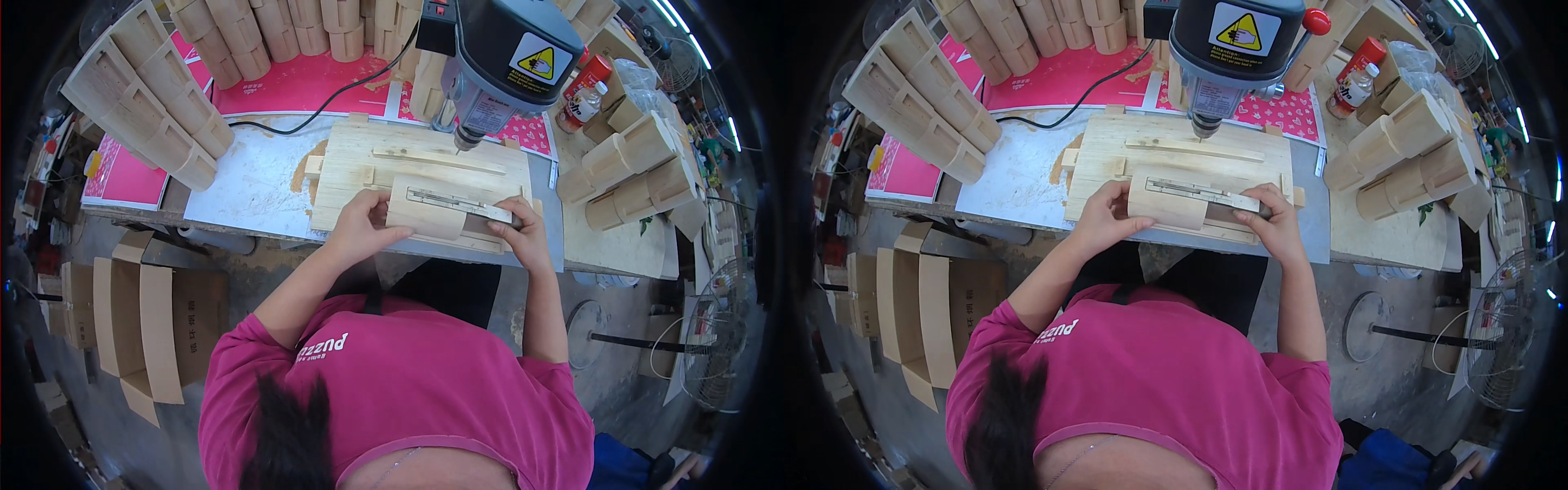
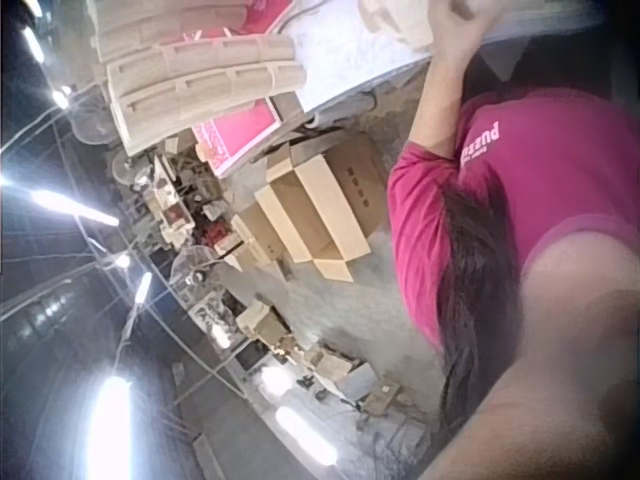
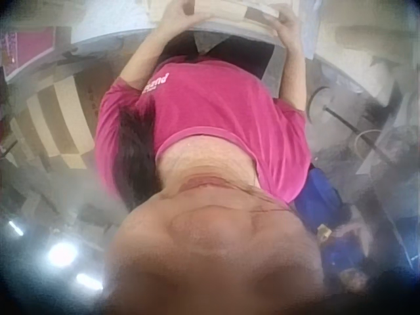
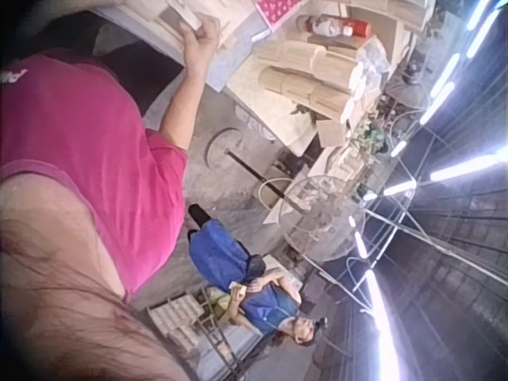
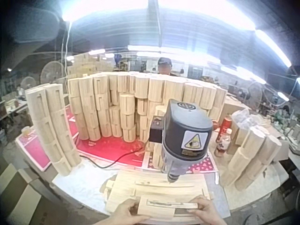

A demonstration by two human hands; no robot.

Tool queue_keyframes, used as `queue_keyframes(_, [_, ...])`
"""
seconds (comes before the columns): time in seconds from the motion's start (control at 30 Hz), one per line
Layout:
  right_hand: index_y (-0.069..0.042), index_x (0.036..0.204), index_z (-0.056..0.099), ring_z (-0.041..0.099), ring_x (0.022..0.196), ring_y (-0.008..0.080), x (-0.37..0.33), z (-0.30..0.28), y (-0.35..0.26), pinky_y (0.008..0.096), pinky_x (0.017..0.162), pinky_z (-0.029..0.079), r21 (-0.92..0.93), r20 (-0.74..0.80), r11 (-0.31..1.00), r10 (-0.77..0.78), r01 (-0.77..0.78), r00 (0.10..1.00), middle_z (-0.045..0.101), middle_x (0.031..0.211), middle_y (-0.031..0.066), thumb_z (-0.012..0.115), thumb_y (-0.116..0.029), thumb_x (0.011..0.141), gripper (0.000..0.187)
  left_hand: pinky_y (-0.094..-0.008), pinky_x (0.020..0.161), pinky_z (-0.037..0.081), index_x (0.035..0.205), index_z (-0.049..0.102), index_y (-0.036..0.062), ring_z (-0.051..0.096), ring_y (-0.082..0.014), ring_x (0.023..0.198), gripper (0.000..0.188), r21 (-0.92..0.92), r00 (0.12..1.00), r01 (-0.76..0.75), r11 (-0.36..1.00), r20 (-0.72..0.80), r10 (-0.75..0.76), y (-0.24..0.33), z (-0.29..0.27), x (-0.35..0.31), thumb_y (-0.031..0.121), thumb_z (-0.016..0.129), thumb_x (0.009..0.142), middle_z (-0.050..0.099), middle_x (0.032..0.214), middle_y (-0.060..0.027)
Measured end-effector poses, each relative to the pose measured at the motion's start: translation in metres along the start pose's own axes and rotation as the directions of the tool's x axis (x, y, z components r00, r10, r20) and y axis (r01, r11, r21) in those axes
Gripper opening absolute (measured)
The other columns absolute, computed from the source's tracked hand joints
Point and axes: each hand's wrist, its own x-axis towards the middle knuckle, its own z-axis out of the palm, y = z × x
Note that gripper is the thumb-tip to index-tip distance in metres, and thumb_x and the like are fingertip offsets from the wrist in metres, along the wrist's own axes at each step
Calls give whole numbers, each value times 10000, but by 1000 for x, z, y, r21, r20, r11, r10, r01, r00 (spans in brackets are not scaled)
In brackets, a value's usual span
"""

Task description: Milling grooves or holes into cylindrical wooden blocks using a stationary power tool.

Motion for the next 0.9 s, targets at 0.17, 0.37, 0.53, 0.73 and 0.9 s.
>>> queue_keyframes(0.17, [-19, 884, 589, 515, 838, 139, -5, 3, 19, 244, 744, 397, -3, -72, 1000, -19, 18, 997, 541, 869, 26, 708, -9, 674, 242, -359, 794, 402, 1101, 554, 48, 527, -270, 906, 631, 500, 946, -309, 809, 78, 313, 2, -3, -6, 210, 797, 541, 540, 968, -106])
queue_keyframes(0.37, [-20, 925, 592, 531, 845, 211, 20, -10, 26, 286, 760, 407, -286, -225, 956, -134, 66, 965, 576, 877, 78, 721, -58, 676, 283, -376, 797, 284, 1098, 570, 100, 503, -220, 860, 612, 656, 948, -252, 711, 19, 319, -10, 15, 24, 267, 773, 546, 560, 849, -25])
queue_keyframes(0.53, [-19, 938, 593, 516, 903, 214, 56, -11, 39, 294, 797, 402, -333, -251, 940, -159, 69, 955, 575, 904, 79, 728, -70, 676, 299, -373, 779, 280, 1082, 580, 116, 503, -202, 853, 584, 663, 939, -284, 693, 47, 341, -16, 7, 56, 304, 766, 562, 559, 795, -4])
queue_keyframes(0.73, [-44, 1059, 542, 501, 972, 215, 59, -10, 26, 303, 843, 397, -164, -135, 986, -32, 9, 990, 540, 1021, 79, 710, -89, 708, 391, -341, 796, 279, 1056, 596, 130, 506, -189, 823, 497, 585, 943, -329, 742, 166, 287, -22, -17, 60, 270, 756, 606, 541, 767, 1])
queue_keyframes(0.9, [-53, 1189, 449, 507, 991, 191, 90, -52, -51, 311, 858, 403, -454, -241, 832, -459, 318, 855, 519, 1139, 83, 638, -163, 804, 443, -352, 766, 284, 1027, 588, 113, 540, -186, 799, 482, 578, 928, -372, 726, 205, 312, -28, -21, 65, 291, 753, 610, 548, 773, -10])
